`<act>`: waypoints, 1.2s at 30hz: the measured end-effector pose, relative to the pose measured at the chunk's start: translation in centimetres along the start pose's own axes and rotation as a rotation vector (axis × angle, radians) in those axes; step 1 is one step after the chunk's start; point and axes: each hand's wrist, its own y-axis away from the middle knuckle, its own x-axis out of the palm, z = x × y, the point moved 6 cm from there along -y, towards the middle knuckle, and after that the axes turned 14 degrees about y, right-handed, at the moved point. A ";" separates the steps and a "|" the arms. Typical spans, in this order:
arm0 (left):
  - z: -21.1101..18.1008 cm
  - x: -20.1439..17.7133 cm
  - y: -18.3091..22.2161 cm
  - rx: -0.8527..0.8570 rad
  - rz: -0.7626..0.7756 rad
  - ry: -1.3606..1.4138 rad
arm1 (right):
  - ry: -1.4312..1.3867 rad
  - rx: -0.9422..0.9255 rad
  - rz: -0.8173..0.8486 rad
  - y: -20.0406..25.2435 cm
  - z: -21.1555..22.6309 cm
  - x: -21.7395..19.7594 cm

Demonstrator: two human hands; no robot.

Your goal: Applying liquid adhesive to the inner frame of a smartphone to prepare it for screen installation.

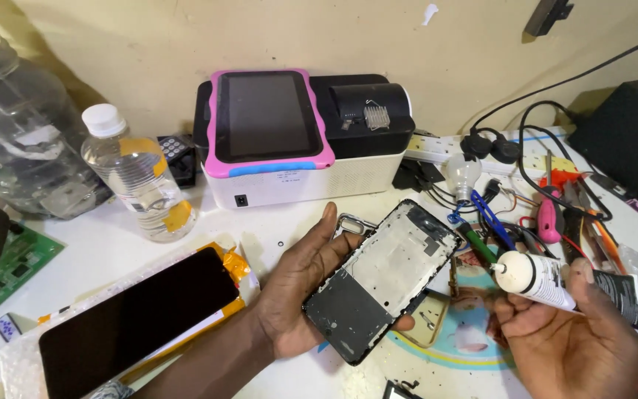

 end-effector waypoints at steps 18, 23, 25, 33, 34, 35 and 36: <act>0.9 0.6 0.2 -0.103 -0.129 -0.068 | -0.168 0.074 -0.090 1.3 2.7 2.2; 0.8 0.0 0.0 -0.077 -0.113 -0.079 | -0.076 0.154 -0.118 1.3 2.2 1.7; 0.5 -0.1 0.1 -0.039 -0.156 -0.078 | -0.068 0.144 -0.094 1.2 2.3 1.9; 0.3 0.4 -0.3 -0.021 -0.017 -0.020 | -0.130 0.105 -0.237 0.6 1.9 0.2; 0.1 0.4 -0.1 -0.011 -0.022 -0.021 | -0.135 0.111 -0.228 0.5 1.9 0.4; 0.1 0.7 0.1 -0.025 0.019 -0.064 | -0.129 0.106 -0.236 0.5 1.9 0.4; 0.1 1.1 0.2 -0.040 0.059 -0.107 | -0.123 0.102 -0.244 0.5 2.0 0.3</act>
